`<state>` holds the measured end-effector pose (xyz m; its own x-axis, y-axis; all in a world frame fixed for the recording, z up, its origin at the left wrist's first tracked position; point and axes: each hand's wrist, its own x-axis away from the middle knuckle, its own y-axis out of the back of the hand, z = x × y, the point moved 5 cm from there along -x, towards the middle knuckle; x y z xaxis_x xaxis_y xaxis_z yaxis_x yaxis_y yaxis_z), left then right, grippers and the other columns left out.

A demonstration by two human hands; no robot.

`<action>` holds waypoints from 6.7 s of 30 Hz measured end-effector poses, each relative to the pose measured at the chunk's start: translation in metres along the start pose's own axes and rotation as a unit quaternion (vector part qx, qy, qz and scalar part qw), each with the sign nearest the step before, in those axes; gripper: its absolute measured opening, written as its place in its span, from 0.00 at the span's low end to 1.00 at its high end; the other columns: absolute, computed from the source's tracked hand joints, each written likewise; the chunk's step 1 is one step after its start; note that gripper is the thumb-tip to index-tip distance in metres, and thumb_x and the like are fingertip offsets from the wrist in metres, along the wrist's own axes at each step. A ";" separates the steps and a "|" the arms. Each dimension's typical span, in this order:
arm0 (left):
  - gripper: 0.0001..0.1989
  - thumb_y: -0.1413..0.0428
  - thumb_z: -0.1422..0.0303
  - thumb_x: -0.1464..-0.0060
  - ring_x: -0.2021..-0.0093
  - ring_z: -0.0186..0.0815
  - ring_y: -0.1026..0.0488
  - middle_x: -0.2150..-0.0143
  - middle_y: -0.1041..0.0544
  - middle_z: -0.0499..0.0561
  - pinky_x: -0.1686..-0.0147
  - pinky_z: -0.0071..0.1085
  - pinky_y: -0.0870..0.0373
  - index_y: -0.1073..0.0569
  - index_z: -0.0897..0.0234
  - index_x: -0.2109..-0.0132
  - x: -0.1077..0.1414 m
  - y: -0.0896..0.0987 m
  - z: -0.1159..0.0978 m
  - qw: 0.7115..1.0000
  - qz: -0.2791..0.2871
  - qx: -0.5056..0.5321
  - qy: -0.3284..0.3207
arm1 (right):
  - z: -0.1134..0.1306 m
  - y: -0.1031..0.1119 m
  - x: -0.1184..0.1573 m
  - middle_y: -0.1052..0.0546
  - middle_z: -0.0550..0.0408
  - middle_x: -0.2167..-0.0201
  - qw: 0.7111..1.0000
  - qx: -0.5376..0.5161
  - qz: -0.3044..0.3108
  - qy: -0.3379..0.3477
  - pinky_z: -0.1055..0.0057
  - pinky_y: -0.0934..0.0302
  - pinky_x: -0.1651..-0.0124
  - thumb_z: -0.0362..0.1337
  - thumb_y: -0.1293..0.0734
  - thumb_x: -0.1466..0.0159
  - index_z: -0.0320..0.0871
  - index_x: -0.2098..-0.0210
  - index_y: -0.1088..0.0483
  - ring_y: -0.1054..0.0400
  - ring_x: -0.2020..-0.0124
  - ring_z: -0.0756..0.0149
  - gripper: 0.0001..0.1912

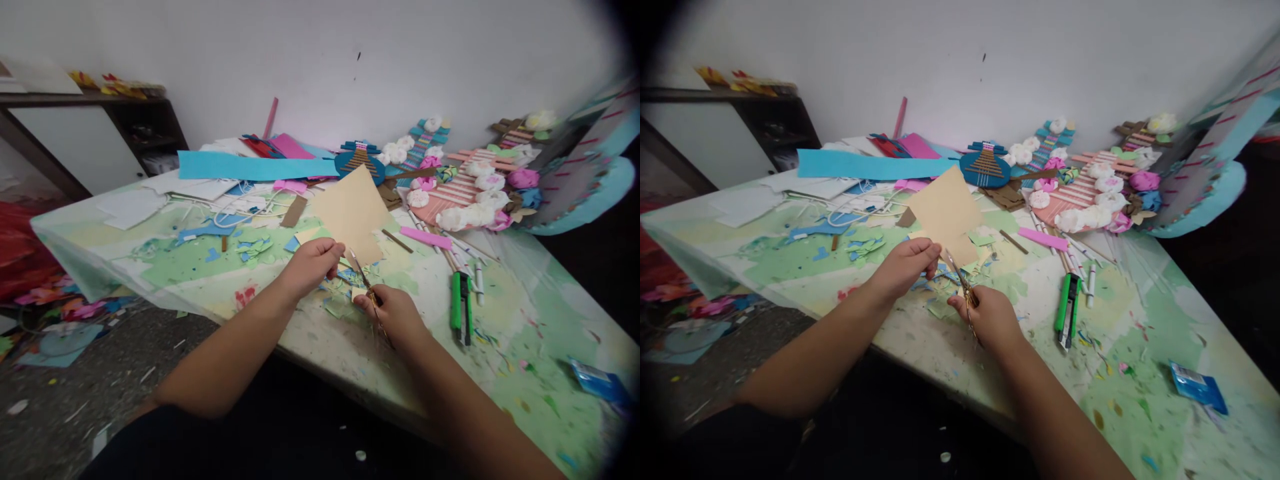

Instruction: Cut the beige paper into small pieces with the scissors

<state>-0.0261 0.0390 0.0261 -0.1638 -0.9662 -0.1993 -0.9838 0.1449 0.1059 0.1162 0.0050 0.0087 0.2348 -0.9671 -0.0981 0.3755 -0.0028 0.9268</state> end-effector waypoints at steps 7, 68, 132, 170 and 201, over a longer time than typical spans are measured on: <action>0.16 0.55 0.58 0.55 0.84 0.24 0.45 0.86 0.40 0.44 0.82 0.23 0.48 0.40 0.65 0.80 0.001 0.002 0.002 0.999 -0.010 -0.030 0.007 | 0.002 -0.001 0.001 0.40 0.58 0.87 1.000 0.023 -0.006 0.004 0.77 0.60 0.81 0.55 0.48 0.48 0.42 0.84 0.43 0.50 0.83 0.74 0.23; 0.16 0.55 0.61 0.53 0.85 0.23 0.45 0.87 0.42 0.43 0.82 0.22 0.47 0.42 0.66 0.82 0.004 -0.004 -0.002 1.000 -0.004 0.024 -0.009 | 0.001 -0.005 0.000 0.44 0.60 0.88 0.999 -0.015 -0.021 0.041 0.77 0.59 0.81 0.52 0.49 0.47 0.42 0.85 0.47 0.52 0.84 0.75 0.21; 0.14 0.52 0.59 0.58 0.78 0.25 0.38 0.76 0.35 0.45 0.79 0.23 0.41 0.34 0.65 0.70 0.000 -0.019 0.010 0.996 0.048 -0.052 0.044 | -0.017 0.003 -0.009 0.36 0.62 0.81 0.847 -0.518 -0.086 -0.081 0.73 0.46 0.75 0.40 0.36 0.55 0.42 0.75 0.44 0.39 0.80 0.72 0.13; 0.11 0.44 0.69 0.63 0.74 0.29 0.31 0.75 0.29 0.52 0.74 0.25 0.34 0.31 0.72 0.69 0.007 -0.033 0.022 0.958 0.079 0.204 0.187 | -0.009 0.009 -0.008 0.30 0.56 0.78 0.948 -0.289 -0.129 0.034 0.73 0.43 0.73 0.43 0.42 0.47 0.43 0.73 0.34 0.37 0.76 0.70 0.11; 0.11 0.45 0.68 0.61 0.74 0.25 0.33 0.76 0.30 0.50 0.69 0.26 0.36 0.30 0.71 0.68 0.007 -0.045 0.022 0.959 0.161 0.190 0.133 | -0.019 0.003 -0.008 0.32 0.58 0.80 0.919 -0.343 -0.193 -0.024 0.73 0.46 0.76 0.44 0.40 0.49 0.43 0.76 0.38 0.39 0.78 0.72 0.10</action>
<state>0.0150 0.0301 -0.0013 -0.4886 -0.8713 0.0461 -0.8497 0.4631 -0.2520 0.1322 0.0178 0.0057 -0.0685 -0.9379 -0.3401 0.9029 -0.2032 0.3787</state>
